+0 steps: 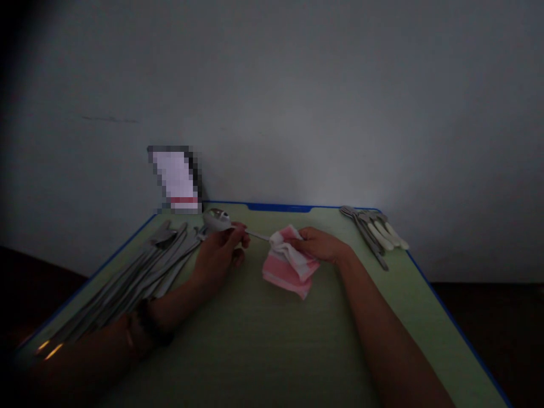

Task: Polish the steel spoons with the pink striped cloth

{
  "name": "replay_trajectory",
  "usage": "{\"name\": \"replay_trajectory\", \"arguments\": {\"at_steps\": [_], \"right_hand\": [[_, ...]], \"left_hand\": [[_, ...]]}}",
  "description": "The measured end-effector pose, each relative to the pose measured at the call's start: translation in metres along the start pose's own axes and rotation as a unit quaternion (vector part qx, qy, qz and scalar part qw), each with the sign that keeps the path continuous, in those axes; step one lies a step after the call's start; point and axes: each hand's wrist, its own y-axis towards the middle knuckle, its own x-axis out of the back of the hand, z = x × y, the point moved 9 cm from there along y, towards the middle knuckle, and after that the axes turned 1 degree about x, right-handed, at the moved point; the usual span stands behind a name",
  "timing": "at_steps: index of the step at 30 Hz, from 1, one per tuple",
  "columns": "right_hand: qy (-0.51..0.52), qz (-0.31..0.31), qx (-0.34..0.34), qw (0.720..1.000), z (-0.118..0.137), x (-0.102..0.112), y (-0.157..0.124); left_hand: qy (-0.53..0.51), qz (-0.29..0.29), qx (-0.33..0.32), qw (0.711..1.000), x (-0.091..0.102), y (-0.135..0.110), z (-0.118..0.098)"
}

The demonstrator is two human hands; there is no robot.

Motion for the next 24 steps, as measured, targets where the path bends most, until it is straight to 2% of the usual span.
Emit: {"name": "replay_trajectory", "arguments": {"at_steps": [3, 6, 8, 10, 12, 15, 18, 21, 24], "right_hand": [[0.029, -0.004, -0.006, 1.0, -0.004, -0.004, 0.004], [0.051, -0.012, -0.006, 0.999, -0.008, -0.006, 0.008], [0.108, -0.043, -0.004, 0.993, -0.011, -0.002, 0.01], [0.206, -0.079, 0.013, 0.975, -0.011, 0.003, 0.012], [0.317, -0.104, 0.058, 0.941, -0.004, 0.008, 0.013], [0.447, -0.105, 0.113, 0.881, 0.008, 0.01, 0.014], [0.521, -0.086, 0.126, 0.84, 0.015, 0.007, 0.013], [0.551, -0.058, 0.147, 0.819, 0.022, 0.002, 0.013], [0.557, -0.039, 0.161, 0.814, 0.026, -0.004, 0.014]], "left_hand": [[0.035, 0.031, 0.0, 0.999, -0.004, 0.0, 0.002], [0.063, 0.011, -0.014, 0.998, 0.0, 0.001, 0.002], [0.054, -0.014, -0.034, 0.998, 0.005, 0.001, -0.001], [0.023, -0.035, -0.05, 0.998, 0.01, 0.001, -0.004], [-0.013, -0.039, -0.055, 0.998, 0.01, 0.0, -0.005], [-0.037, -0.001, -0.044, 0.998, 0.002, -0.002, -0.006], [-0.02, 0.069, -0.015, 0.997, -0.014, -0.007, -0.003], [0.037, 0.133, 0.02, 0.99, -0.027, -0.013, 0.002], [0.113, 0.162, 0.054, 0.979, -0.031, -0.018, 0.009]]}}
